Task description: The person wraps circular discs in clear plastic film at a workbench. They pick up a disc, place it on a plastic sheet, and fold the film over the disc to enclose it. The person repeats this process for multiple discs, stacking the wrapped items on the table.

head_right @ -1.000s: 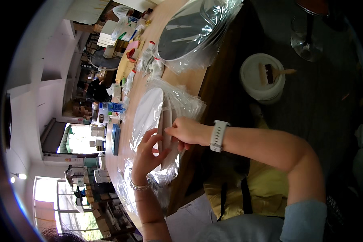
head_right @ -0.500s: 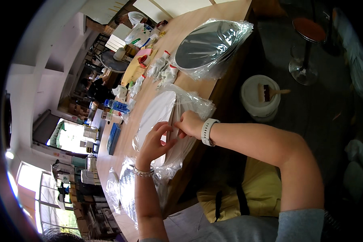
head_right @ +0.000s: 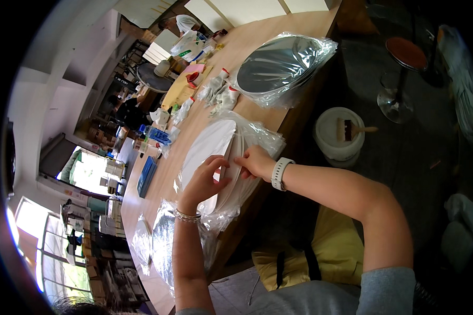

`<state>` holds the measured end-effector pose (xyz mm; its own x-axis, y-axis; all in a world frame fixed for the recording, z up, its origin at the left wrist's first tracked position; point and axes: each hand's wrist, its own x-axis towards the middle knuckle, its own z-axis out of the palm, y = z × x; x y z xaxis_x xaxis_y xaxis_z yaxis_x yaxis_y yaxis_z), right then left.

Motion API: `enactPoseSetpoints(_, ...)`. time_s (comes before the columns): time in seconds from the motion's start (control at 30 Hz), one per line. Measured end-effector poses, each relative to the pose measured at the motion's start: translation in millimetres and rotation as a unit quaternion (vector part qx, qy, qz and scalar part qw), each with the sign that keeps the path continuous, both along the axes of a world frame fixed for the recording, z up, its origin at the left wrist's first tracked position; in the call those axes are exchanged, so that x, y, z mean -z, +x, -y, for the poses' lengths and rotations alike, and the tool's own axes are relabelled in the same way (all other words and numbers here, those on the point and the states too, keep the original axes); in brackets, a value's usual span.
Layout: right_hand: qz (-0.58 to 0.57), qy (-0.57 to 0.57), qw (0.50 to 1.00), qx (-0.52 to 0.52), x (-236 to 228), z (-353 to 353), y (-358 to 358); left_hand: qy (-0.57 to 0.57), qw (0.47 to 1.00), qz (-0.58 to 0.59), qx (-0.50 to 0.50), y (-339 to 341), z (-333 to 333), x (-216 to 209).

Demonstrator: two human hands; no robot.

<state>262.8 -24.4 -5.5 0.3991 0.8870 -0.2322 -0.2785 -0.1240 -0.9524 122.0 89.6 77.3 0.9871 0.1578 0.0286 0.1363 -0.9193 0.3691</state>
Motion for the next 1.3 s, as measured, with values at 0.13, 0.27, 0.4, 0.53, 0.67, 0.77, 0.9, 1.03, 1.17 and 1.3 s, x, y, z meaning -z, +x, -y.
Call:
enactPoseSetpoints(0.13, -0.007, 0.000, 1.000, 0.005, 2, -1, 0, -0.005, 1.000, 0.002, 0.018, 0, 3, -2)
enactPoseSetpoints(0.27, -0.011, 0.005, 1.000, -0.001, 6, -3, 1, 0.004, 1.000, -0.010, 0.009, 1, 8, -3)
enactPoseSetpoints(0.4, -0.034, 0.018, 0.999, -0.011, -1, 1, 1, 0.021, 0.999, 0.010, 0.024, 1, 10, 5)
enactPoseSetpoints(0.53, 0.053, 0.068, 0.996, 0.035, -11, 25, 0, 0.013, 1.000, -0.013, -0.004, -3, 2, 1)
enactPoseSetpoints(0.67, -0.133, 0.067, 0.989, -0.008, -19, 22, 1, 0.014, 0.999, 0.035, 0.018, -4, 11, -8)
enactPoseSetpoints(0.77, -0.224, 0.066, 0.972, -0.021, -7, -5, 0, 0.036, 0.998, 0.052, -0.022, -5, 14, 5)
enactPoseSetpoints(0.9, -0.256, 0.034, 0.966, -0.021, -1, -25, -27, 0.063, 0.989, 0.117, -0.063, -34, 13, 31)
enactPoseSetpoints(1.03, -0.098, 0.010, 0.995, -0.014, 14, -35, -13, 0.146, 0.957, 0.236, -0.083, -38, 59, 64)
enactPoseSetpoints(1.17, 0.028, -0.020, 0.999, 0.004, -2, -40, -1, 0.124, 0.938, 0.245, -0.210, -52, 110, 93)
enactPoseSetpoints(1.3, 0.041, -0.047, 0.998, 0.014, -35, -27, -19, 0.309, 0.915, 0.117, -0.232, -63, 100, 117)
